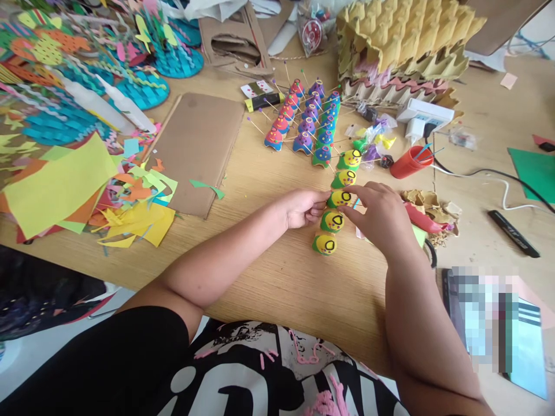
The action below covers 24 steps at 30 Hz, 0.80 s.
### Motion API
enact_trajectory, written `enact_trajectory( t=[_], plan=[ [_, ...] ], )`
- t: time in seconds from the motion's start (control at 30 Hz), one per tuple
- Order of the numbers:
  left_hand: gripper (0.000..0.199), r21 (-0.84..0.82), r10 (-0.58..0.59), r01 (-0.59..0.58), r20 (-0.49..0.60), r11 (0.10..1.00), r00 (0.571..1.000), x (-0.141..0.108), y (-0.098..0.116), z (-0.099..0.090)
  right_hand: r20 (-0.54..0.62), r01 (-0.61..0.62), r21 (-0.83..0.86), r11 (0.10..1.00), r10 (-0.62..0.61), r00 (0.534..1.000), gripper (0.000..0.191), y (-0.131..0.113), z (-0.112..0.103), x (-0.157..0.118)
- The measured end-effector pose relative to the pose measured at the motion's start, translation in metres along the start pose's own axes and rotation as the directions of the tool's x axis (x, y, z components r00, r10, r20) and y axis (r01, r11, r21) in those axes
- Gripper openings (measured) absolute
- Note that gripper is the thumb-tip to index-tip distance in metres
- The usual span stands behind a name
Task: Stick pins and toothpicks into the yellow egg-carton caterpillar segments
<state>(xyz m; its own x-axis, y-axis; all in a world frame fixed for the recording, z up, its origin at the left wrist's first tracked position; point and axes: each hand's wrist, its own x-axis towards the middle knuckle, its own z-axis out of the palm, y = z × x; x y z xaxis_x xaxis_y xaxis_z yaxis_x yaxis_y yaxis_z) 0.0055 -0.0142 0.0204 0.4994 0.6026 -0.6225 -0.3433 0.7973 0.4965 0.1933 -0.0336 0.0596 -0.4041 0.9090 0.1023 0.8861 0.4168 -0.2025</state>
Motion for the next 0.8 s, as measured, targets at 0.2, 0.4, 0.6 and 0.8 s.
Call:
enact_trajectory(
  t=[0.2, 0.4, 0.6, 0.8],
  plan=[
    [0.041, 0.007, 0.026, -0.026, -0.01, 1.0, 1.0, -0.001, 0.0, 0.002, -0.011, 0.007, 0.002, 1.0, -0.007, 1.0, 0.035, 0.0, 0.001, 0.0],
    [0.046, 0.049, 0.004, -0.004, -0.005, 0.999, 1.0, -0.001, 0.0, 0.003, 0.006, 0.004, -0.017, 1.0, -0.004, 1.0, 0.035, 0.001, 0.001, -0.001],
    [0.037, 0.324, 0.111, -0.097, -0.024, 0.941, 0.994, -0.004, 0.001, 0.003, 0.024, -0.01, -0.018, 1.0, 0.01, 1.0, 0.034, 0.001, 0.0, 0.0],
    [0.024, 0.77, 0.474, -0.253, -0.072, 0.585, 0.877, 0.001, 0.002, -0.013, 0.028, -0.006, -0.028, 1.0, 0.007, 1.0, 0.034, 0.003, 0.002, -0.001]
  ],
)
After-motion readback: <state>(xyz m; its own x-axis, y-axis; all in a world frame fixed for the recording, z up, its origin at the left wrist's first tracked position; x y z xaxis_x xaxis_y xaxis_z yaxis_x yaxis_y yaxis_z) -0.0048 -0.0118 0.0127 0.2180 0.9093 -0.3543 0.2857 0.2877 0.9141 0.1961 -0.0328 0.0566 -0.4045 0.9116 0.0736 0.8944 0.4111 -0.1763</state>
